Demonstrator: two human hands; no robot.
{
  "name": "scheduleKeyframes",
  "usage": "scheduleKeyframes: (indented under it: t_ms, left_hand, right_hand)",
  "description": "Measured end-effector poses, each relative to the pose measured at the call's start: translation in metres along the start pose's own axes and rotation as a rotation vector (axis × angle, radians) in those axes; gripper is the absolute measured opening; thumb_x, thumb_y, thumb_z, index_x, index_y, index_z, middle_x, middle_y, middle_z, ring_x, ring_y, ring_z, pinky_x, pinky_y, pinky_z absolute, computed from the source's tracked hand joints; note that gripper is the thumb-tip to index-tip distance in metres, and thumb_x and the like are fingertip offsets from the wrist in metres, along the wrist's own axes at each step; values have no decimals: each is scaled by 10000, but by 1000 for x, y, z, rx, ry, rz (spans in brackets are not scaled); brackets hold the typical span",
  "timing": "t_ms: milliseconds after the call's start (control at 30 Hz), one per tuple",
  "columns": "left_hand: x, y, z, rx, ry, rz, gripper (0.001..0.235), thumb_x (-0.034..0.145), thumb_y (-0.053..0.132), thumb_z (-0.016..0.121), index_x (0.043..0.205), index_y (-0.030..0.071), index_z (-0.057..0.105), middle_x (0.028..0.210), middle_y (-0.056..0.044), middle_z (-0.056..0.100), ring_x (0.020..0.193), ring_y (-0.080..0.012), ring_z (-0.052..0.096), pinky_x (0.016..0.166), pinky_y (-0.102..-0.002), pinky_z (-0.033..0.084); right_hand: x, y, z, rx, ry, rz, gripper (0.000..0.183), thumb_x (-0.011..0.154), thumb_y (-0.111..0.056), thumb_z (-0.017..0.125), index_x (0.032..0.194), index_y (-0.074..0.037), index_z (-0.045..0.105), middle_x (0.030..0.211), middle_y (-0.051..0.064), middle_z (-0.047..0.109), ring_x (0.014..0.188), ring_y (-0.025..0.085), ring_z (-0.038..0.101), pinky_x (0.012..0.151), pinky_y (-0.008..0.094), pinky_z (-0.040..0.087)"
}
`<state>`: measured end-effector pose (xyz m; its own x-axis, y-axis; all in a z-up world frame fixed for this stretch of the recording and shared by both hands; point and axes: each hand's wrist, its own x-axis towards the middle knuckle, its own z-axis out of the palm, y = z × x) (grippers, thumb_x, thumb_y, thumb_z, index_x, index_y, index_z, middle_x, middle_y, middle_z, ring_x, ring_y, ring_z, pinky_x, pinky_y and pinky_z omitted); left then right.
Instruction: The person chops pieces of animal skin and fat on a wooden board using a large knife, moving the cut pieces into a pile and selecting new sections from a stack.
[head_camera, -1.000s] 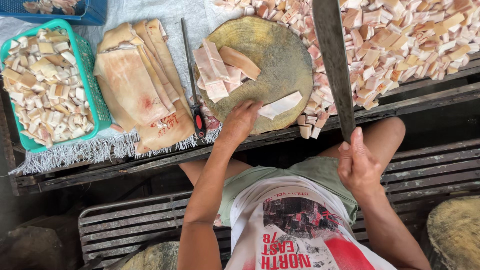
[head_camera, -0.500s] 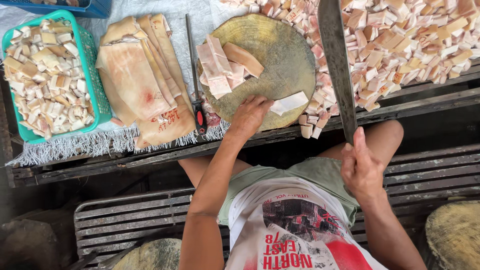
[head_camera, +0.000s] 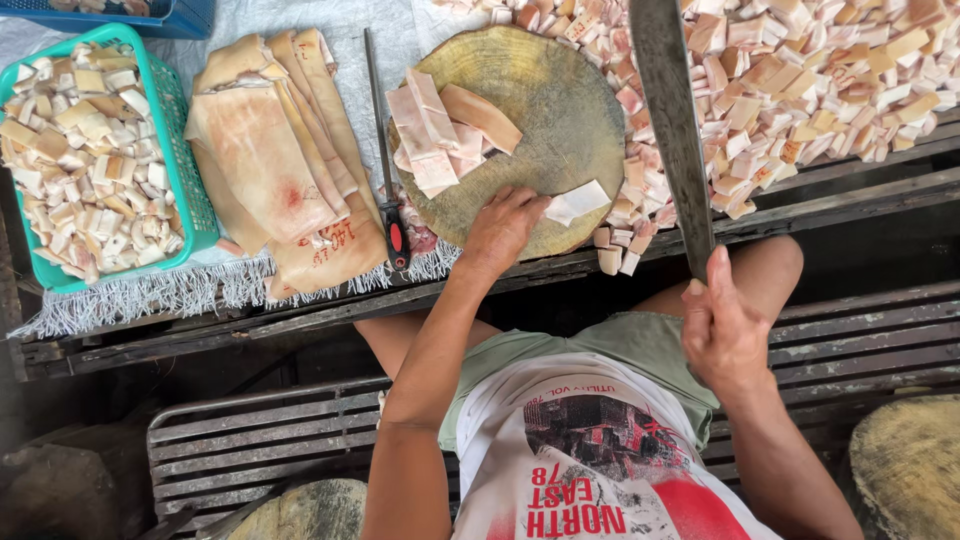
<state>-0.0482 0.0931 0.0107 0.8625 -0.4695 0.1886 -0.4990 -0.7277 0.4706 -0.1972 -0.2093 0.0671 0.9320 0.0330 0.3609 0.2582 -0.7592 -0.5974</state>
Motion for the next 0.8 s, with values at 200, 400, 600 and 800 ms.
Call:
scheduleKeyframes:
  t_ms: [200,400,600,800]
  left_hand:
    - [3,1,1,-22,18,13,258,932,161,649,1175,114,724,1090,-57,668,1083,-277,615,974,-420,507]
    - [11,-2,10,15,21,26,265,911,157,643,1159,114,725,1085,-66,675,1085,-297,618,938,-441,519]
    - [17,-2,16,-3,18,47,214,939,159,632,1125,102,723,1077,-73,672,1084,-293,621,932,-434,527]
    - [14,-4,17,-88,37,-3,142,957,182,652,1058,107,719,1080,-72,694,1052,-300,631,941,-433,524]
  right_hand:
    - [9,-10,26,-356,-405,96,653,861,-1,686,1490,-78,528,816,219,726,657,437,689,621,513,544]
    - [22,-15,-3,-74,-41,-32,512,1017,2,642,1510,-10,502,923,247,688,783,407,701,677,455,555]
    - [-2,-9,18,-200,-138,8,568,969,1,662,1511,-8,496,887,246,700,715,422,683,632,493,532]
    - [4,-20,8,-151,-223,83,525,966,-63,645,1482,-79,553,889,245,712,732,416,704,649,489,561]
